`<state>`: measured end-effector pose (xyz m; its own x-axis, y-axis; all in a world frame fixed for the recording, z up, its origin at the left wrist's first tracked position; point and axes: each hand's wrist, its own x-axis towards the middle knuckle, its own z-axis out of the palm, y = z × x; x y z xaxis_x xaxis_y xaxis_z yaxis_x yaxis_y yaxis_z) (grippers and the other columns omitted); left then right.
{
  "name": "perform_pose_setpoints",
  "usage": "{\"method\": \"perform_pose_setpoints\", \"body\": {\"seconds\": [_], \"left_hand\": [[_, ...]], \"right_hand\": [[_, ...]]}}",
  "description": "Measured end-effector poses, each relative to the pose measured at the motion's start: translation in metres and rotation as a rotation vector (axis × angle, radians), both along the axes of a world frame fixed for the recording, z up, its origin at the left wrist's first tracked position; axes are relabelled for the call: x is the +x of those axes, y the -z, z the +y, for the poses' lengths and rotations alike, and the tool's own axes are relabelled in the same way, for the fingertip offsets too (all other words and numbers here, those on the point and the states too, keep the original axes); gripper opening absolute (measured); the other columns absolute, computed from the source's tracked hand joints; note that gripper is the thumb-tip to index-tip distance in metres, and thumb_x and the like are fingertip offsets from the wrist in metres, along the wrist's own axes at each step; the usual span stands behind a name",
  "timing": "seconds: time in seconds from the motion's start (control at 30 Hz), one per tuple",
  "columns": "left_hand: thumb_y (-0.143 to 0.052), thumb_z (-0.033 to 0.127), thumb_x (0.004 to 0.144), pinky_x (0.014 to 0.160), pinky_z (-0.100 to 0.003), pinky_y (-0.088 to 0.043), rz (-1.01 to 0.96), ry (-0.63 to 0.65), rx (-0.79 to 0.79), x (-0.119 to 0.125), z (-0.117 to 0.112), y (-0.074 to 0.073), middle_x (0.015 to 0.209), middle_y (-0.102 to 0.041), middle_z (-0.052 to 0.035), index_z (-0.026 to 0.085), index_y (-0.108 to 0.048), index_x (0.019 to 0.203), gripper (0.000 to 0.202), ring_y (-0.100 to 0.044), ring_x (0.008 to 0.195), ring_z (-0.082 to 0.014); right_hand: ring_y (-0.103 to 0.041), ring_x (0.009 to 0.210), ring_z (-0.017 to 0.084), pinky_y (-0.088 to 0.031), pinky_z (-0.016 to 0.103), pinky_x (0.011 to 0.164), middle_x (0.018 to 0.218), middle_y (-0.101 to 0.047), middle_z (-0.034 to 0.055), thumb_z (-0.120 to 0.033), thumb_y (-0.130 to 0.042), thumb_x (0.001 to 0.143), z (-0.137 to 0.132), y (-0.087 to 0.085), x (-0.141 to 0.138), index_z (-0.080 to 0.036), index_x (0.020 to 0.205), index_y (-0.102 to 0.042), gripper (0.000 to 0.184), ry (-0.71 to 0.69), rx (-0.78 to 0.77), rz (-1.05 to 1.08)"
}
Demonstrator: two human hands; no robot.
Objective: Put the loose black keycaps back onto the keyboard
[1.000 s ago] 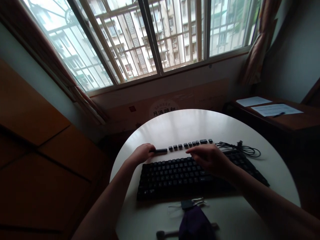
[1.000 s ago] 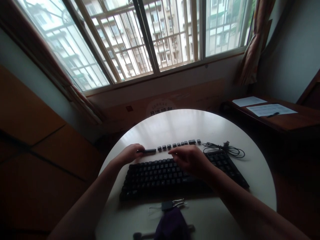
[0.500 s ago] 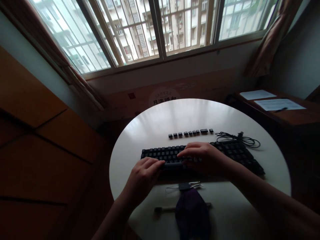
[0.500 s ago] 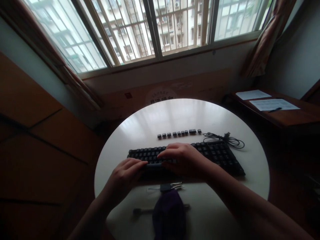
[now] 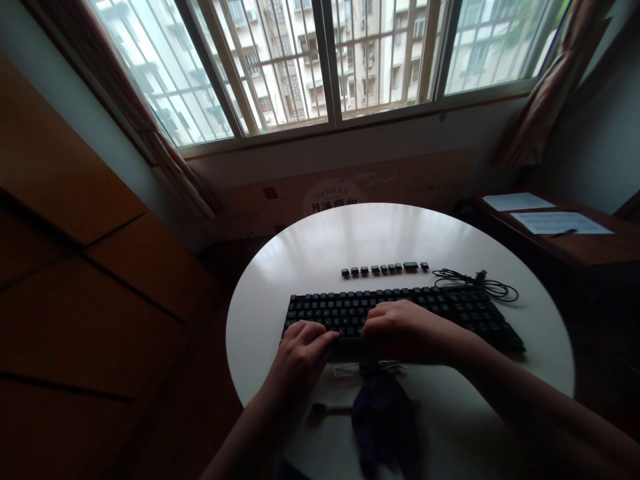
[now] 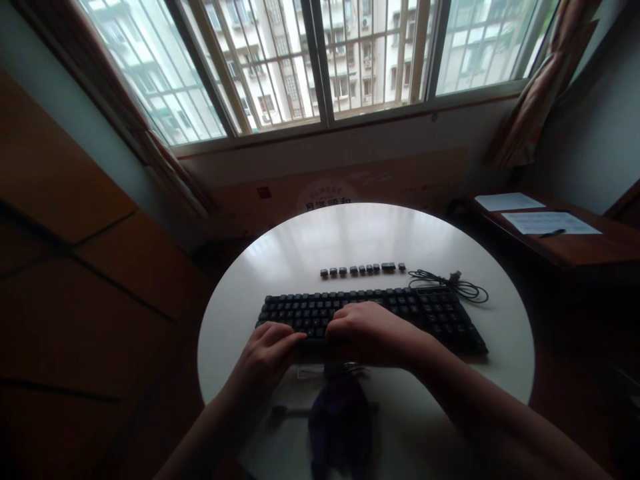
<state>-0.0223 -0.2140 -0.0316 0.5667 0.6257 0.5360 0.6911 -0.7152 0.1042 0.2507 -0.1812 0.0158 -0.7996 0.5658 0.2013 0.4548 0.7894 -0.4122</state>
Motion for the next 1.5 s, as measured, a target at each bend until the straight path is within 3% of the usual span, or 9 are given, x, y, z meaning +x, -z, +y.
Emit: {"method": "perform_pose_setpoints", "body": {"seconds": [0.23, 0.67, 0.9, 1.0, 1.1, 1.5], "left_hand": [[-0.065, 0.014, 0.091, 0.079, -0.04, -0.054, -0.042, 0.02, -0.032, -0.005, 0.004, 0.008, 0.098, -0.068, -0.0073, 0.019, -0.069, 0.116, 0.026, -0.059, 0.089, -0.0229], [-0.067, 0.012, 0.088, 0.076, -0.039, -0.055, -0.078, -0.008, -0.081, -0.007, 0.001, -0.003, 0.091, -0.069, -0.006, 0.018, -0.072, 0.103, 0.017, -0.062, 0.085, -0.0215], [-0.065, 0.013, 0.091, 0.075, -0.038, -0.056, -0.081, 0.002, -0.063, -0.006, -0.001, -0.002, 0.093, -0.069, -0.0066, 0.018, -0.073, 0.102, 0.015, -0.062, 0.084, -0.0208], [-0.066, 0.012, 0.09, 0.075, -0.038, -0.056, -0.066, -0.006, -0.061, -0.007, 0.0, -0.001, 0.095, -0.069, -0.0065, 0.018, -0.073, 0.103, 0.016, -0.062, 0.085, -0.0205], [-0.066, 0.013, 0.09, 0.075, -0.038, -0.056, -0.051, -0.015, -0.057, -0.007, 0.0, 0.0, 0.096, -0.069, -0.0067, 0.018, -0.073, 0.105, 0.018, -0.062, 0.085, -0.0208], [-0.063, 0.015, 0.092, 0.077, -0.039, -0.056, -0.043, -0.011, -0.05, -0.006, 0.001, 0.002, 0.098, -0.07, -0.0073, 0.019, -0.071, 0.109, 0.019, -0.062, 0.087, -0.0222]], "right_hand": [[-0.061, 0.077, 0.016, -0.036, 0.025, 0.064, 0.085, -0.068, 0.0004, -0.014, -0.068, 0.085, -0.005, 0.002, -0.005, -0.021, 0.088, -0.068, 0.008, 0.028, 0.008, -0.063], [-0.058, 0.073, 0.016, -0.037, 0.028, 0.065, 0.081, -0.068, 0.0008, -0.013, -0.062, 0.088, -0.009, 0.0, -0.009, -0.019, 0.082, -0.067, 0.01, 0.043, 0.139, -0.147], [-0.06, 0.077, 0.016, -0.038, 0.028, 0.067, 0.083, -0.069, 0.0005, -0.017, -0.062, 0.092, -0.009, 0.002, -0.007, -0.021, 0.083, -0.068, 0.011, 0.018, 0.109, -0.128], [-0.061, 0.078, 0.018, -0.039, 0.029, 0.068, 0.084, -0.069, 0.0002, -0.019, -0.067, 0.09, -0.009, 0.003, -0.008, -0.022, 0.091, -0.069, 0.004, 0.035, 0.122, -0.14], [-0.061, 0.079, 0.018, -0.039, 0.03, 0.068, 0.087, -0.069, 0.0006, -0.02, -0.069, 0.088, -0.009, 0.003, -0.009, -0.022, 0.096, -0.069, 0.009, 0.051, 0.143, -0.159], [-0.057, 0.073, 0.017, -0.035, 0.029, 0.063, 0.083, -0.067, 0.0021, -0.013, -0.063, 0.089, -0.012, 0.002, -0.016, -0.019, 0.086, -0.068, 0.008, 0.071, 0.184, -0.216]]}}
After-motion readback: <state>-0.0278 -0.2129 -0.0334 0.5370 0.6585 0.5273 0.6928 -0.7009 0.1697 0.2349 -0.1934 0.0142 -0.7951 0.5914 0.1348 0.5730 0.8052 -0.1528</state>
